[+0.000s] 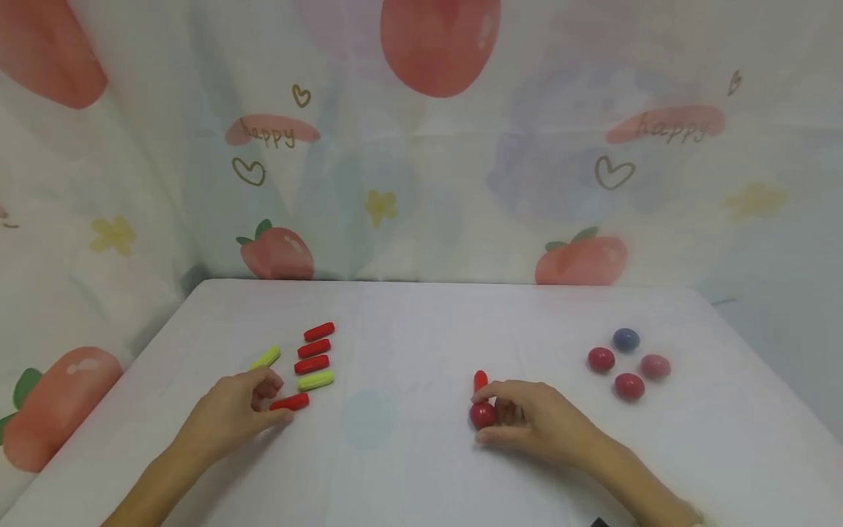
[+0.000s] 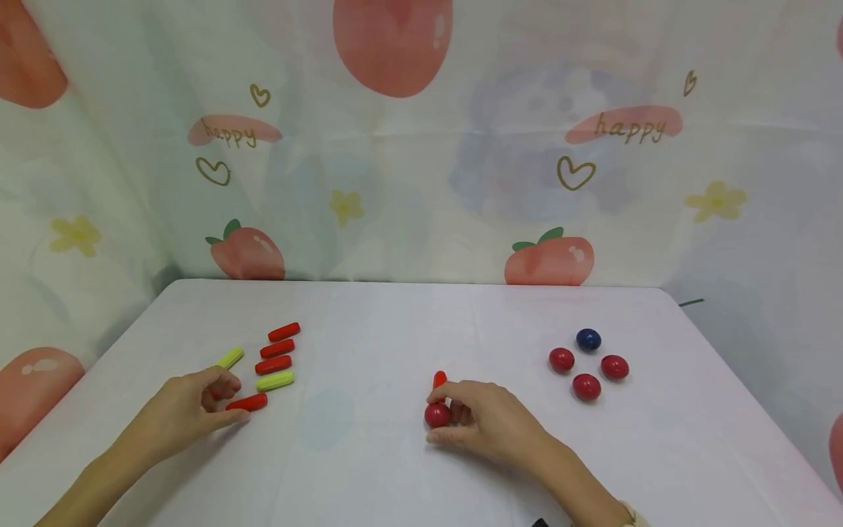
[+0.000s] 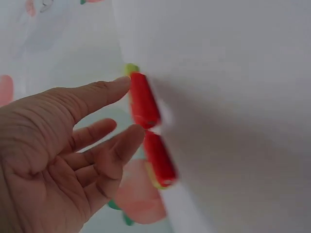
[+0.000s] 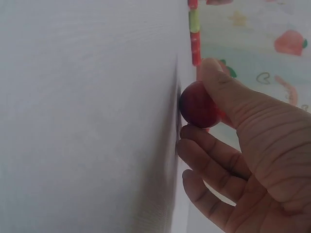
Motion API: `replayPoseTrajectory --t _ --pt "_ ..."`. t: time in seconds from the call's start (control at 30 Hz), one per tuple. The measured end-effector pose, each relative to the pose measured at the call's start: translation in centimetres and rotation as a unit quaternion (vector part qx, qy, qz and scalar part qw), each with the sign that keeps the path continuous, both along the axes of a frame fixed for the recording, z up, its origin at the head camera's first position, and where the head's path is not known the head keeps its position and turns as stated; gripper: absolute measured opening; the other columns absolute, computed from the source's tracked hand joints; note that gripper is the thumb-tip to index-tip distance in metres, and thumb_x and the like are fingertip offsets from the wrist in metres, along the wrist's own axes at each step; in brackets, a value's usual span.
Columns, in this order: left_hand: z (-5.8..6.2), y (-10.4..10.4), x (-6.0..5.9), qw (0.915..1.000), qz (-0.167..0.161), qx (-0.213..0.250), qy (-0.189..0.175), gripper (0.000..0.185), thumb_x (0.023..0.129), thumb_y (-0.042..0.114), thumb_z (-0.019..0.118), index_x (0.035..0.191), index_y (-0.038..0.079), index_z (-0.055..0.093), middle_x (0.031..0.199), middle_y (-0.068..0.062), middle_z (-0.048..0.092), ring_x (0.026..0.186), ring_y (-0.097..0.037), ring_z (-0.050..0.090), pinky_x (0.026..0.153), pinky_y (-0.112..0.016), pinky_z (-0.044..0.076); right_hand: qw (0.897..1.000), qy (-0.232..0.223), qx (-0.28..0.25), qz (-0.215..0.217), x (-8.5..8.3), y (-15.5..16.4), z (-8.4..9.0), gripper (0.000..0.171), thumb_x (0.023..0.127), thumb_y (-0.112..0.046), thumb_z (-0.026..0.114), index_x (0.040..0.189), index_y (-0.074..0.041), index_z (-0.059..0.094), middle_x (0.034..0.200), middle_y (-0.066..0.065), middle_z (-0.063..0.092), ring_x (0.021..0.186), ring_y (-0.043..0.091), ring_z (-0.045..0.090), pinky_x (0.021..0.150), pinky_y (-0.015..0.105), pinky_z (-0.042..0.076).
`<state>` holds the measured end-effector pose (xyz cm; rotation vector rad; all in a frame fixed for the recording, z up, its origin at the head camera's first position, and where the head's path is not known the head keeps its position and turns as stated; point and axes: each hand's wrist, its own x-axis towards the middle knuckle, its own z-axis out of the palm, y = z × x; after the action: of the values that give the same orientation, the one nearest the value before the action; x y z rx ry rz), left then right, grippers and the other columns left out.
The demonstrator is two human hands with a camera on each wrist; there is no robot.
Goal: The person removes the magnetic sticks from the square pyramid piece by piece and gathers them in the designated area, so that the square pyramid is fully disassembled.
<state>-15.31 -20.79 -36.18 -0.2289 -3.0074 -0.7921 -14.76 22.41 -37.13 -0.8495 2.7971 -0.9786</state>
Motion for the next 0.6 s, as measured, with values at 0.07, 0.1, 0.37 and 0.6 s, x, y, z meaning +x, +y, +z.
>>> replayPoseTrajectory --t 0.07,0.1,0.37,0.6 --pt "0.9 0.9 0.4 0.9998 -0.006 -0.013 0.016 0.04 0.078 0.029 0.09 0.107 0.011 0.069 0.092 0.002 0.072 0.071 -0.011 0.057 0.059 -0.027 0.048 1.0 0.01 0.009 -0.007 0.0 0.0 0.0 0.035 0.084 -0.05 0.081 0.112 -0.035 0.069 0.086 -0.02 0.06 0.081 0.003 0.057 0.072 0.023 0.05" --pt "1.3 1.6 0.6 0.9993 -0.018 -0.013 0.029 0.039 0.078 0.03 0.09 0.106 0.012 0.069 0.092 0.002 0.073 0.069 -0.01 0.055 0.057 -0.027 0.047 1.0 0.014 0.015 -0.009 0.0 0.0 0.0 0.033 0.084 -0.05 0.081 0.111 -0.036 0.069 0.087 -0.021 0.06 0.082 0.003 0.057 0.073 0.024 0.05" --pt "2.3 8.5 0.5 0.9829 -0.177 0.052 0.005 0.036 0.085 0.031 0.085 0.112 0.014 0.069 0.099 0.0 0.074 0.07 -0.001 0.06 0.057 -0.021 0.051 1.0 0.004 0.0 0.03 0.3 -0.1 0.2 0.03 0.088 -0.022 0.081 0.114 -0.031 0.067 0.095 -0.019 0.062 0.088 0.004 0.059 0.078 0.026 0.054" --pt "0.9 13.0 -1.2 0.9664 -0.247 0.065 -0.032 0.041 0.087 0.029 0.083 0.12 0.014 0.065 0.104 -0.001 0.075 0.068 0.001 0.059 0.064 -0.019 0.051 0.995 0.021 -0.017 0.091 0.5 -0.1 0.1 0.036 0.09 -0.014 0.079 0.119 -0.03 0.066 0.104 -0.019 0.065 0.09 0.003 0.061 0.08 0.025 0.054"
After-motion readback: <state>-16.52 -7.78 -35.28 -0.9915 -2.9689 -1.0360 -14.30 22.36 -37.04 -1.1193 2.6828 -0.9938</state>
